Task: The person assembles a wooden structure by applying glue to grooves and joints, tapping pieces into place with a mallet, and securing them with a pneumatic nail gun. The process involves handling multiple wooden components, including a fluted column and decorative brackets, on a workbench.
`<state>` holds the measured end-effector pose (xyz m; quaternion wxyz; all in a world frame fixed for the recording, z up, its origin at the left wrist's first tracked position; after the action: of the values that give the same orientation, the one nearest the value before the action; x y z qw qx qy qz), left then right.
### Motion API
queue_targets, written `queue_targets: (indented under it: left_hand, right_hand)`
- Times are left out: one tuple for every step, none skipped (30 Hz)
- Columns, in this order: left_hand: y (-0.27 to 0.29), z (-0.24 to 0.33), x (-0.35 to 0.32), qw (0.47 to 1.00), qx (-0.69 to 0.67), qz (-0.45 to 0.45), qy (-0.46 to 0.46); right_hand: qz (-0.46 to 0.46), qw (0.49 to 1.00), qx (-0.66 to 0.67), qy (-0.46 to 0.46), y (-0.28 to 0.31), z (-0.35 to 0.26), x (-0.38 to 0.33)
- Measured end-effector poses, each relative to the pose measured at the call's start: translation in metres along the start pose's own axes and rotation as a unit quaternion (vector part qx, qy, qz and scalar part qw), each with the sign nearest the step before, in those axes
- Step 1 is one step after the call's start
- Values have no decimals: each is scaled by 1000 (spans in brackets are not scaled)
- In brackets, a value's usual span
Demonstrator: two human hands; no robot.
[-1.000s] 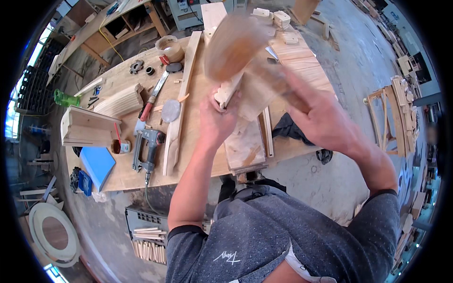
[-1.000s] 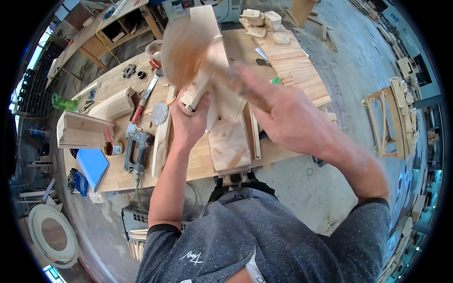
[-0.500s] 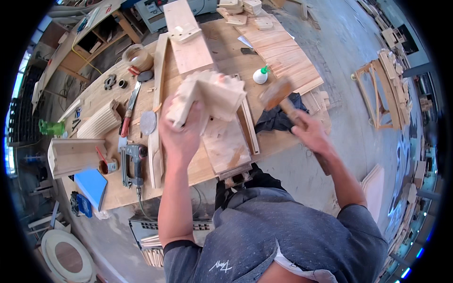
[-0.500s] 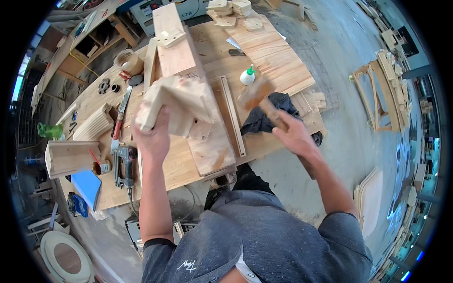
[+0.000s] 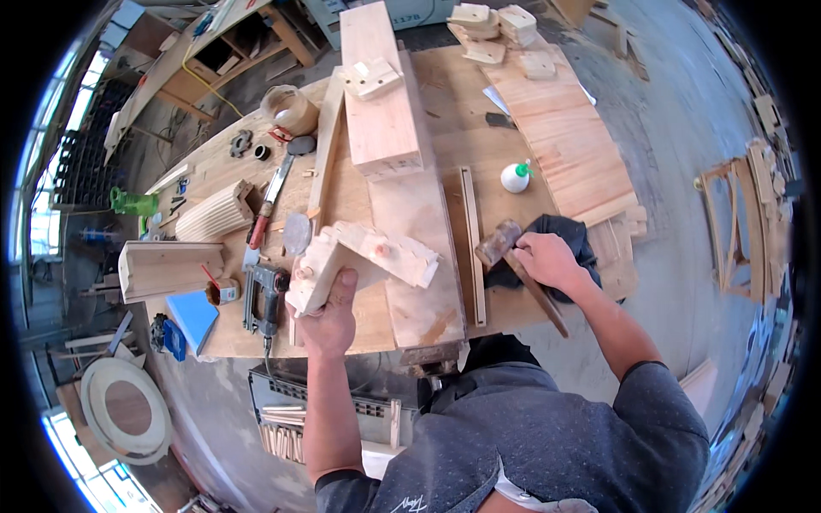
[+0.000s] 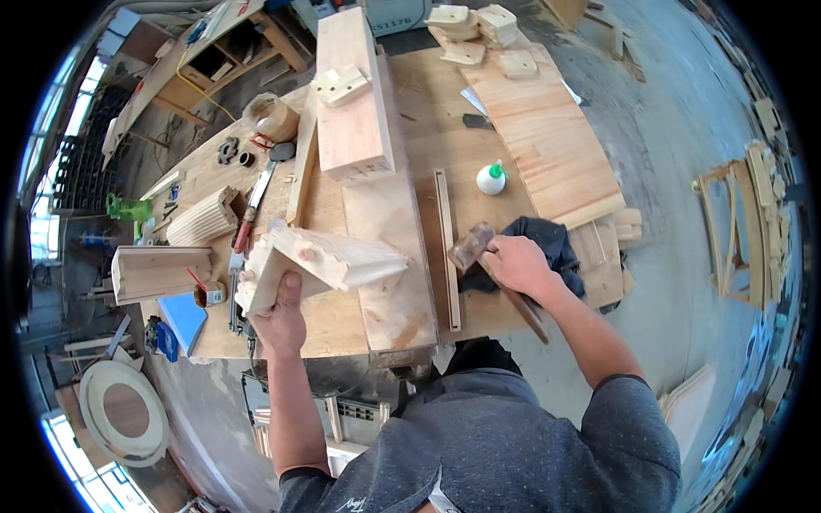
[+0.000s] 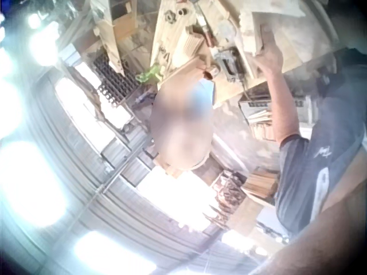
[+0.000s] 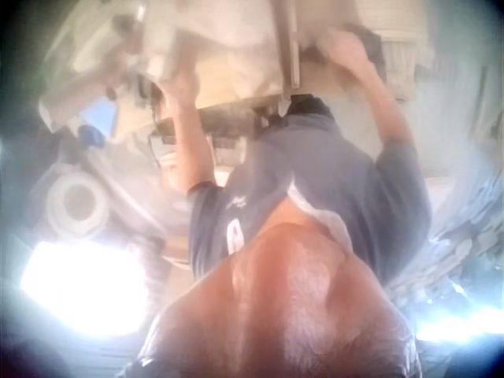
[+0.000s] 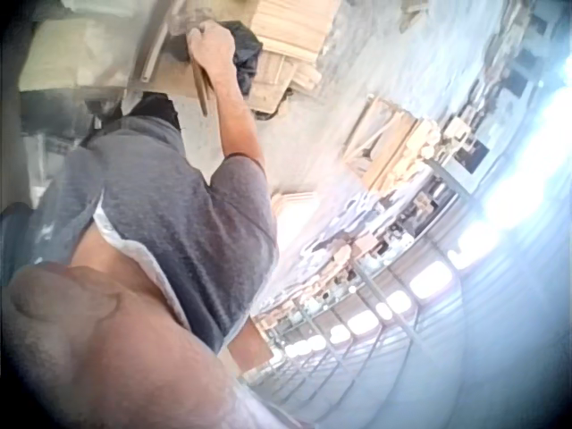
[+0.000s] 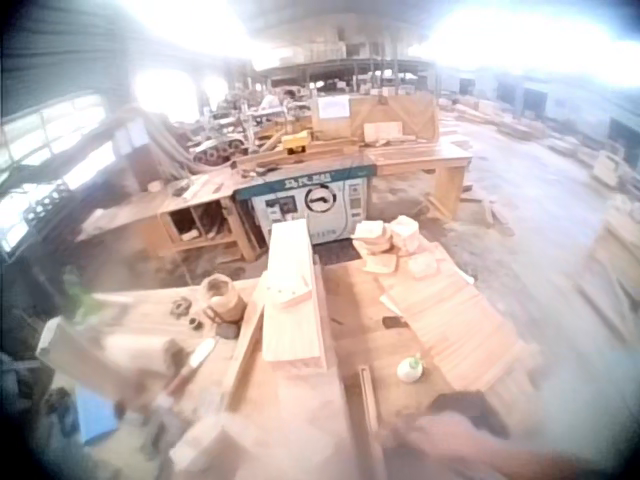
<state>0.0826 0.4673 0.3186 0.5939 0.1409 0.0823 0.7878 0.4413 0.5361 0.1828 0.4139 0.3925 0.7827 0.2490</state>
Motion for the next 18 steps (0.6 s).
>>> queue_targets:
  left_hand:
    - [-1, -3, -1, 1000, -7, 1, 4]
    - [-3, -7, -4, 1000, -15, 1, 9]
    - [-3, -11, -6, 1000, -22, -3, 15]
    - [3, -18, -10, 997, 10, -57, 58]
    - [5, -18, -5, 993, -65, -76, 62]
    - [7, -13, 2, 984, -139, -92, 66]
    - [13, -19, 12, 969, -215, -121, 27]
    - [19, -26, 21, 943, -295, -153, -8]
    - [25, -33, 30, 909, -371, -188, -36]
    - [34, -46, 47, 949, -282, -135, 26]
    - [41, -57, 62, 975, -187, -74, 92]
    - [38, -54, 86, 989, -106, -74, 76]
    - [32, -51, 115, 995, -24, -72, 57]
    - [24, -54, 141, 996, 29, -84, 32]
    - [13, -56, 168, 992, 83, -99, 4]
    - [1, -55, 194, 986, 126, -105, -26]
    - [-12, -55, 219, 978, 167, -111, -57]
    - [-25, -60, 240, 969, 199, -117, -88]
  right_hand:
    - [30, 998, 48, 36, 10, -8, 11]
    - [0, 995, 95, 30, 17, -8, 27]
    - [12, 997, 73, -9, 20, -3, 40]
    - [25, 997, 51, -47, 20, 6, 52]
    - [40, 995, 27, -85, 18, 15, 65]
    - [33, 992, 36, -119, 19, 28, 78]
    - [78, 987, 46, -133, 16, 37, 86]
    - [122, 980, 57, -146, 8, 47, 93]
    - [165, 971, 68, -161, 1, 59, 102]
    - [143, 966, 126, -172, -5, 74, 117]
    - [153, 965, 136, -162, -9, 80, 129]
    - [167, 962, 146, -158, -10, 86, 136]
    - [184, 959, 156, -151, -9, 88, 144]
    - [195, 954, 164, -157, -7, 86, 148]
    - [206, 957, 152, -137, -8, 88, 151]
    - [216, 959, 142, -118, -10, 93, 154]
    - [227, 960, 130, -98, -13, 96, 157]
    - [240, 959, 127, -83, -12, 94, 156]
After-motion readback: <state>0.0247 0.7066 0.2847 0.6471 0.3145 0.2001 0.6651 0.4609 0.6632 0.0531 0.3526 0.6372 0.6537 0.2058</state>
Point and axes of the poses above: each hand's wrist, its own x-axis towards the middle knuckle, its own y-axis out of the back of the hand, z = x × y, the point moved 3 cm from there along x, towards the middle knuckle, and after that the axes turned 9 degrees about -z, right-handed, at the moved point
